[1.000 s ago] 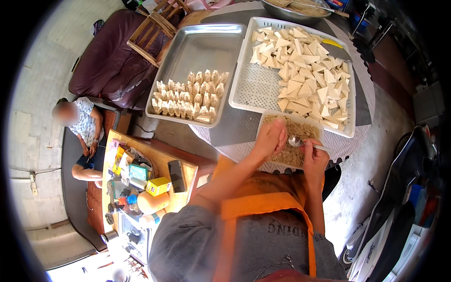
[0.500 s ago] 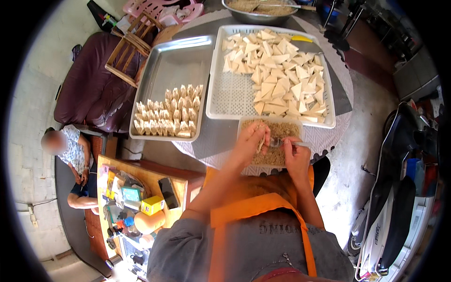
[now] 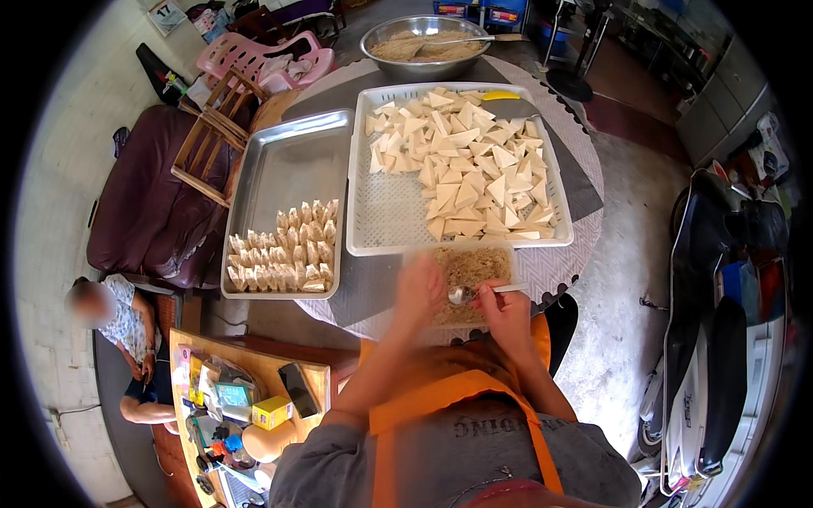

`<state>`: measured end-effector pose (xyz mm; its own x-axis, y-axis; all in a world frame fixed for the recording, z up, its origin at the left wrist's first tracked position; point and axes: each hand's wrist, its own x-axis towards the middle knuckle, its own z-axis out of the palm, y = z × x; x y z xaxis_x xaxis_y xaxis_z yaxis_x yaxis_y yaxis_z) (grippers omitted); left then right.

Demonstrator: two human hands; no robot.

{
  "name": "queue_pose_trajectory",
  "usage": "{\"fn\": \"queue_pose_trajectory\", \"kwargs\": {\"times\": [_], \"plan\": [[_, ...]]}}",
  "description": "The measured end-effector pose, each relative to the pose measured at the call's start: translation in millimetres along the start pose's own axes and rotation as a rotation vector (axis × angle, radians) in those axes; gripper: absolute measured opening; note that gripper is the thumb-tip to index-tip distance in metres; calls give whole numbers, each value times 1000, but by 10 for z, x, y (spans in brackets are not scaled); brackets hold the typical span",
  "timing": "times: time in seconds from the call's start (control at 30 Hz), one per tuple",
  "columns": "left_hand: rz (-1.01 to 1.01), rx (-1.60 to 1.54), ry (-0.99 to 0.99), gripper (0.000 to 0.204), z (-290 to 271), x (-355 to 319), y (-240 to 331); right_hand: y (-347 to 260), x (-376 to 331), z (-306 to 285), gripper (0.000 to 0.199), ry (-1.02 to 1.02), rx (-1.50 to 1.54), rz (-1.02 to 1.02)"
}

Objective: The person fills triangular dough wrappers with a grain-based mixture using a spoon. They fold the wrappers to seal the filling and place the finished items onto a metal tray. The process is repeated continuously throughout the clip.

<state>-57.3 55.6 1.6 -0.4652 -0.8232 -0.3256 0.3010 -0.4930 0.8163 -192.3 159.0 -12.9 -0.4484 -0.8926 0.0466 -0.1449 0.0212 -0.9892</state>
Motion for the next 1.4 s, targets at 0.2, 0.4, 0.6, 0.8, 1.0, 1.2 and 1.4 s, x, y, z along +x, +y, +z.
{"fn": "queue_pose_trajectory", "kwargs": {"times": [0.2, 0.4, 0.6, 0.8, 1.0, 1.2, 1.4], "plan": [[447, 576, -123, 32, 96, -54, 18, -5, -9, 79, 21, -61, 325, 254], [473, 566, -201, 23, -5, -20, 7, -156, 117, -56, 23, 60, 367, 210], [237, 368, -204, 24, -101, -51, 42, -170, 174, -45, 22, 124, 176, -1], [162, 131, -157, 21, -144, -4, 18, 5, 257, 92, 30, -173, -434, -83], [73, -84, -134, 26, -261, 13, 64, -105, 308, -81, 20, -112, 136, 214], [83, 58, -129, 28, -79, -5, -55, -371, 229, -146, 20, 12, 302, 150], [269, 375, -137, 23, 72, -51, -52, -402, 159, 121, 7, 118, -282, -375]]}}
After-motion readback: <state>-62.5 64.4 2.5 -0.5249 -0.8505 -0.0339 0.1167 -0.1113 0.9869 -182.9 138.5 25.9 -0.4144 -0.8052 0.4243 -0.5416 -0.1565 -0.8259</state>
